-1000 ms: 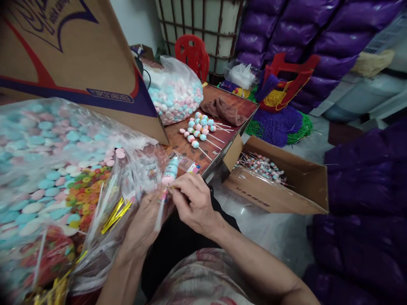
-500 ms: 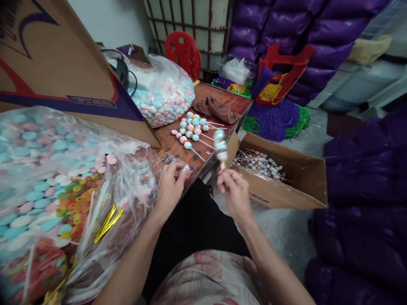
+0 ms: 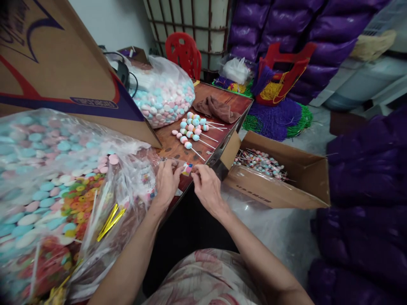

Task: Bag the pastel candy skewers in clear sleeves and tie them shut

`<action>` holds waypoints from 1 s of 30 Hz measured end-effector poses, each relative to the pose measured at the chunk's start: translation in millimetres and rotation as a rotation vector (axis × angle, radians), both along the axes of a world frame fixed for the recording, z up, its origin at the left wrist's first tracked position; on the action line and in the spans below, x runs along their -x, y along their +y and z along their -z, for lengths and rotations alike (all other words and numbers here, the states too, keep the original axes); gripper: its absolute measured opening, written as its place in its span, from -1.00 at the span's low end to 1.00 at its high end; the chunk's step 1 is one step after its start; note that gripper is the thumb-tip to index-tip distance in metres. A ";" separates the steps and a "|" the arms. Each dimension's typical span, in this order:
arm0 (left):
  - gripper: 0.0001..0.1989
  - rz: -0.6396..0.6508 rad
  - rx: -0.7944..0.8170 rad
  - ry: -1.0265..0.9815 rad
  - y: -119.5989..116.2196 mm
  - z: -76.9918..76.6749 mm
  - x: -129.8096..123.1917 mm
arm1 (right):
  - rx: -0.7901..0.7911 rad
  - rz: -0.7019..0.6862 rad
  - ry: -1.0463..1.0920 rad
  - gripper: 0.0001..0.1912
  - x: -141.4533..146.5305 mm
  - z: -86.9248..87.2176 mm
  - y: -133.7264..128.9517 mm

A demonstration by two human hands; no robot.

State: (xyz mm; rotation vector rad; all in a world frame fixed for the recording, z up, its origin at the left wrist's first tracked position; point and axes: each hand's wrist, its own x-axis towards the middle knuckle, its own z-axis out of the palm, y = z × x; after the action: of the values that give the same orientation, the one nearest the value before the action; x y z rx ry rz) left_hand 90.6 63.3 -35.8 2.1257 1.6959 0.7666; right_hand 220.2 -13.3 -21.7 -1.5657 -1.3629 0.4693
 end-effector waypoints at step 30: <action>-0.90 -0.288 0.837 -1.898 -54.2 -44.4 44.4 | 0.112 -0.227 0.613 -0.61 52.6 -29.1 7.9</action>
State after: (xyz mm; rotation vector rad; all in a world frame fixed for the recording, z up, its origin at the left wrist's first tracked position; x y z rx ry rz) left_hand 46.3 9.1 8.6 0.0781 0.7683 1.1519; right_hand 167.6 -5.5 7.4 -1.2073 -1.0430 1.0810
